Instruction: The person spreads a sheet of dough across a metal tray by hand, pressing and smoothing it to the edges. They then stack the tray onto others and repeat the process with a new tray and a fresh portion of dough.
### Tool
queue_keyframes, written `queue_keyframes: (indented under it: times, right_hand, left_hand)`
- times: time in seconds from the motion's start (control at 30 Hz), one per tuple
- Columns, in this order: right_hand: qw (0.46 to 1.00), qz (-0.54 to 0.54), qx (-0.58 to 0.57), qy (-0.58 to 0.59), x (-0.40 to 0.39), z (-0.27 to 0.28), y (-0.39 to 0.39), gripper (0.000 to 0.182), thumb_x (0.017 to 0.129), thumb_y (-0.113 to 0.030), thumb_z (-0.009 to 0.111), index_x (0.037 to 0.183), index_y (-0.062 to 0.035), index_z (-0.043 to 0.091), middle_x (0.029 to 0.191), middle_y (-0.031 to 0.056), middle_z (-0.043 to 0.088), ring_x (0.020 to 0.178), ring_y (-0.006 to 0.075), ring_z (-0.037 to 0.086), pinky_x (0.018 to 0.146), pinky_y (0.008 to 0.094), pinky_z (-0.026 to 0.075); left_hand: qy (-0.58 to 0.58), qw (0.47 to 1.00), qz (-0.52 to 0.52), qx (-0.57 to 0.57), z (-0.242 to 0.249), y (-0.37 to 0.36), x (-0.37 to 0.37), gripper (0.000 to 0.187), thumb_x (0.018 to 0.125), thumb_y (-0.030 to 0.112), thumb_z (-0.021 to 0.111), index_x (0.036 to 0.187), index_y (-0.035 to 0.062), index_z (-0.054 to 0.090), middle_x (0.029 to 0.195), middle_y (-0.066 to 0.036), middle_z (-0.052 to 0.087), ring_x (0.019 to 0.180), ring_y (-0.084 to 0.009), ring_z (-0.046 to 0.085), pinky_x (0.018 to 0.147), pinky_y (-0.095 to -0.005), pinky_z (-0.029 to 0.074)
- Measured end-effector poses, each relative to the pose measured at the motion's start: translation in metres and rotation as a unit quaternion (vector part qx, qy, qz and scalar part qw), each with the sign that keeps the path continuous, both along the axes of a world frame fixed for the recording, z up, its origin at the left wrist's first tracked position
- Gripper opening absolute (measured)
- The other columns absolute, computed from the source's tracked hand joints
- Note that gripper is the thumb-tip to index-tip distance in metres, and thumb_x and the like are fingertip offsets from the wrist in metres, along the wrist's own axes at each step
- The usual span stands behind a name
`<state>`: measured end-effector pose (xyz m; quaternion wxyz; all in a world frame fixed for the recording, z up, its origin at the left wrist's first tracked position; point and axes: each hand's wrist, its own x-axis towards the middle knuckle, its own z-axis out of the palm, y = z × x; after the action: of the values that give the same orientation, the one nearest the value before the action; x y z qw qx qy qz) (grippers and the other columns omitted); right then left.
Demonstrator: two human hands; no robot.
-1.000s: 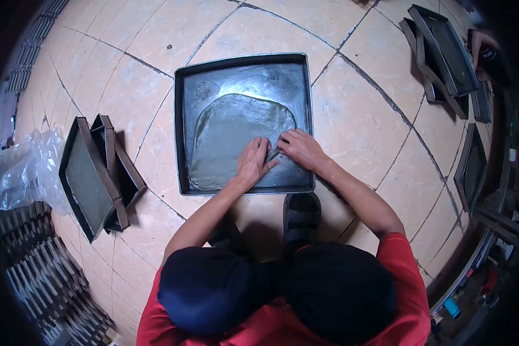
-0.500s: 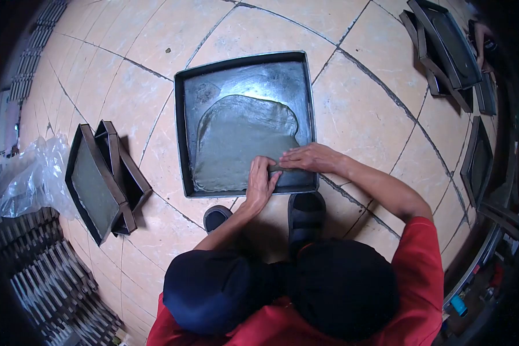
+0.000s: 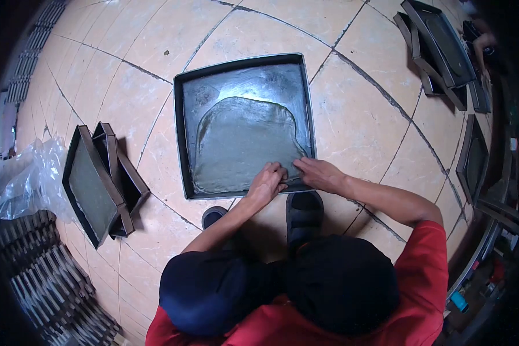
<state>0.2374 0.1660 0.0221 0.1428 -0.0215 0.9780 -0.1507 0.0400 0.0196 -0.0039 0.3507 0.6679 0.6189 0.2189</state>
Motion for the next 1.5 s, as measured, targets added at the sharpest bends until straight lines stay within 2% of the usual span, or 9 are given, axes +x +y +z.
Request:
queue_keyframes:
  times: [0.1, 0.3, 0.5, 0.7, 0.97, 1.1, 1.2, 1.4, 1.5]
  right_hand:
    - [0.994, -0.025, -0.050, 0.091, -0.006, -0.028, -0.014, 0.018, 0.091, -0.008, 0.061, 0.109, -0.0026, 0.061, 0.113, 0.0160, 0.059, 0.106, 0.0282, 0.066, 0.085, 0.0377, 0.059]
    - [0.987, -0.074, -0.130, 0.056, -0.002, -0.014, -0.012, 0.019, 0.091, -0.007, 0.062, 0.109, -0.0004, 0.063, 0.104, 0.0166, 0.066, 0.103, 0.0328, 0.072, 0.085, 0.0413, 0.060]
    - [0.991, -0.015, -0.019, -0.132, 0.006, -0.012, -0.023, 0.015, 0.092, -0.016, 0.064, 0.089, -0.0086, 0.076, 0.111, 0.0118, 0.068, 0.106, 0.0287, 0.071, 0.091, 0.0404, 0.058]
    - [0.996, 0.046, 0.074, 0.019, 0.019, 0.004, -0.020, 0.018, 0.092, -0.021, 0.064, 0.092, -0.0123, 0.080, 0.117, 0.0038, 0.068, 0.109, 0.0226, 0.067, 0.103, 0.0358, 0.049]
    - [0.988, 0.003, 0.026, -0.151, 0.017, -0.016, -0.025, 0.034, 0.097, -0.035, 0.062, 0.091, -0.0058, 0.078, 0.118, 0.0143, 0.066, 0.117, 0.0267, 0.063, 0.106, 0.0387, 0.048]
    - [0.995, -0.091, -0.025, 0.024, 0.020, 0.011, -0.032, 0.055, 0.100, -0.053, 0.059, 0.091, -0.0013, 0.076, 0.108, 0.0185, 0.067, 0.101, 0.0336, 0.070, 0.109, 0.0429, 0.046]
    - [0.986, -0.120, -0.024, 0.111, 0.010, 0.012, -0.040, 0.061, 0.100, -0.056, 0.060, 0.094, 0.0027, 0.073, 0.100, 0.0204, 0.067, 0.087, 0.0373, 0.071, 0.099, 0.0447, 0.053]
    - [0.981, -0.159, -0.070, -0.091, 0.002, 0.017, -0.047, 0.056, 0.100, -0.051, 0.065, 0.099, 0.0044, 0.073, 0.104, 0.0218, 0.067, 0.090, 0.0360, 0.072, 0.073, 0.0438, 0.061]
    - [0.978, -0.173, -0.045, -0.111, -0.002, 0.013, -0.060, 0.049, 0.098, -0.049, 0.067, 0.113, -0.0026, 0.071, 0.110, 0.0204, 0.067, 0.097, 0.0364, 0.071, 0.084, 0.0478, 0.059]
  left_hand:
    - [0.064, 0.998, 0.006, -0.012, -0.010, -0.002, -0.003, 0.018, 0.091, 0.012, 0.069, 0.104, -0.0004, 0.069, 0.102, -0.018, 0.061, 0.102, -0.0396, 0.060, 0.086, -0.0476, 0.054]
    - [0.028, 0.999, -0.026, -0.011, -0.013, -0.011, 0.005, 0.018, 0.098, 0.014, 0.060, 0.103, -0.0003, 0.070, 0.104, -0.019, 0.064, 0.105, -0.0389, 0.064, 0.090, -0.0471, 0.054]
    - [-0.095, 0.993, -0.050, -0.046, -0.008, -0.015, 0.005, 0.025, 0.106, 0.020, 0.054, 0.109, -0.0012, 0.067, 0.105, -0.021, 0.068, 0.105, -0.0410, 0.066, 0.094, -0.0485, 0.053]
    - [-0.048, 0.994, -0.084, -0.040, 0.004, -0.046, -0.039, 0.030, 0.109, 0.026, 0.051, 0.111, -0.0005, 0.065, 0.105, -0.023, 0.069, 0.106, -0.0429, 0.065, 0.094, -0.0506, 0.053]
    - [-0.008, 0.998, -0.021, -0.062, 0.024, -0.064, -0.082, 0.033, 0.108, 0.029, 0.055, 0.110, -0.0031, 0.064, 0.105, -0.025, 0.069, 0.105, -0.0440, 0.066, 0.093, -0.0508, 0.052]
    - [0.002, 0.994, -0.012, -0.105, 0.026, -0.100, -0.116, 0.034, 0.107, 0.030, 0.057, 0.113, -0.0033, 0.064, 0.104, -0.027, 0.068, 0.104, -0.0453, 0.066, 0.093, -0.0504, 0.053]
    - [0.032, 0.994, 0.050, -0.095, 0.035, -0.106, -0.135, 0.035, 0.107, 0.030, 0.057, 0.114, -0.0034, 0.065, 0.106, -0.027, 0.069, 0.103, -0.0451, 0.067, 0.093, -0.0493, 0.054]
    - [0.072, 0.994, 0.042, -0.076, 0.030, -0.128, -0.164, 0.038, 0.106, 0.033, 0.059, 0.115, -0.0035, 0.066, 0.104, -0.026, 0.070, 0.103, -0.0434, 0.068, 0.093, -0.0475, 0.055]
    - [0.140, 0.978, 0.015, -0.154, 0.037, -0.135, -0.165, 0.039, 0.105, 0.034, 0.061, 0.117, -0.0028, 0.066, 0.106, -0.024, 0.068, 0.102, -0.0406, 0.067, 0.091, -0.0458, 0.055]
